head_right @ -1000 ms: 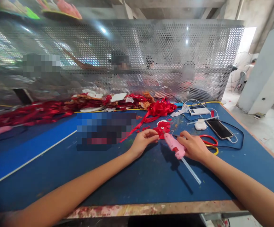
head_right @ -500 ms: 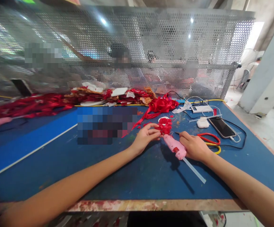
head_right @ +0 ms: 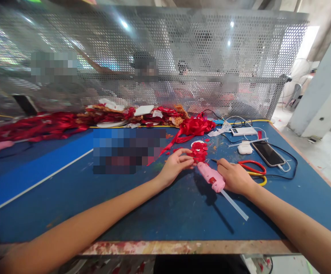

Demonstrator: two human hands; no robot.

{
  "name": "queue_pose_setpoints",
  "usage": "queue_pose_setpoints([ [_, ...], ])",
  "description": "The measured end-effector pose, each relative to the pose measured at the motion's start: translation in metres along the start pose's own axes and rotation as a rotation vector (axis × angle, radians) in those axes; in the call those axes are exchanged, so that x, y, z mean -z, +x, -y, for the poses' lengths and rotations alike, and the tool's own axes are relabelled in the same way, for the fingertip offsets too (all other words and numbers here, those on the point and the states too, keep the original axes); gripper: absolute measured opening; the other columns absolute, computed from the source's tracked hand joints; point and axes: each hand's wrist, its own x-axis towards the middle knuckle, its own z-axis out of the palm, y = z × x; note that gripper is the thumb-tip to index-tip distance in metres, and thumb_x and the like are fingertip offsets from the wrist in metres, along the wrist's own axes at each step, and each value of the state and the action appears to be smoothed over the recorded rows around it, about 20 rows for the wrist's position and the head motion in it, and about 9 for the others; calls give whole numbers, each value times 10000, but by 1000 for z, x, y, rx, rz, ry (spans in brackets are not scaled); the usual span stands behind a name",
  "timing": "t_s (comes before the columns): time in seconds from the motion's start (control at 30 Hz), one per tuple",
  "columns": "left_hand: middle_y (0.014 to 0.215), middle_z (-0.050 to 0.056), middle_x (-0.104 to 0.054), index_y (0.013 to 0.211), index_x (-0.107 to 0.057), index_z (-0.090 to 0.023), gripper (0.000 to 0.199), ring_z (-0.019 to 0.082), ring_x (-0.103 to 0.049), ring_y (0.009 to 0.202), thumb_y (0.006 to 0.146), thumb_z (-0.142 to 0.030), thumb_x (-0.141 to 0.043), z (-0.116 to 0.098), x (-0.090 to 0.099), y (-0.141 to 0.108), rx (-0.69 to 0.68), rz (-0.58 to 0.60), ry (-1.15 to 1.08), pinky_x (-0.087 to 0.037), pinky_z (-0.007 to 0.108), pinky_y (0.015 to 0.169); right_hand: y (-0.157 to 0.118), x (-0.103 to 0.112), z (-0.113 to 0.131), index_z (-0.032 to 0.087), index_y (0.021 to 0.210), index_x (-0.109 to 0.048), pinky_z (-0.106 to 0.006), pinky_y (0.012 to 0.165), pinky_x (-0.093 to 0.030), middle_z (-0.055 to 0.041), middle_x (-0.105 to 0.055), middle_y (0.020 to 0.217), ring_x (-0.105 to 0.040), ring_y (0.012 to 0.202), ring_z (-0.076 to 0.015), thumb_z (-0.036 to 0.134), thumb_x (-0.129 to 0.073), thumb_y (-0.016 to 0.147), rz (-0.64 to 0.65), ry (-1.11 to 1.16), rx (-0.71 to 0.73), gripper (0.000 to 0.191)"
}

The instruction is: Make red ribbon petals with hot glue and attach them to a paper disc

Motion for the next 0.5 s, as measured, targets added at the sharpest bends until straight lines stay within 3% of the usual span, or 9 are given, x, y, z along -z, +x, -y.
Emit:
queue_pose_setpoints([
  [0.2,676,-21,-658,894,-497,-182,401,171,-668,659,613,-325,-744,-2,0,0,-82,-55,73,-515,268,633,1,2,0,144,898,-581,-256,534,-369,-121,-580,1015,-593,696,-161,200,-482,848,48,-83,-30,124],
  [0.37,728,-22,-654,890,-491,-190,353,153,-660,685,648,-331,-707,-6,-1,-3,-168,-122,111,-511,272,685,2,7,-7,156,899,-577,-271,505,-330,-113,-561,1021,-575,661,-169,208,-481,847,28,-159,-315,121],
  [0.43,730,-26,-647,893,-483,-192,351,148,-656,674,656,-325,-705,-7,-4,-6,-170,-87,105,-510,274,683,2,9,-11,155,942,-577,-283,554,-373,-124,-550,1063,-584,759,-211,176,-516,794,2,-165,-419,161],
  [0.5,719,-33,-637,891,-472,-193,354,136,-643,649,664,-318,-712,-8,-7,-10,-159,-17,70,-508,269,667,2,9,-16,153,997,-572,-336,695,-436,-134,-546,1110,-564,924,-270,130,-541,713,-47,-103,-424,287],
])
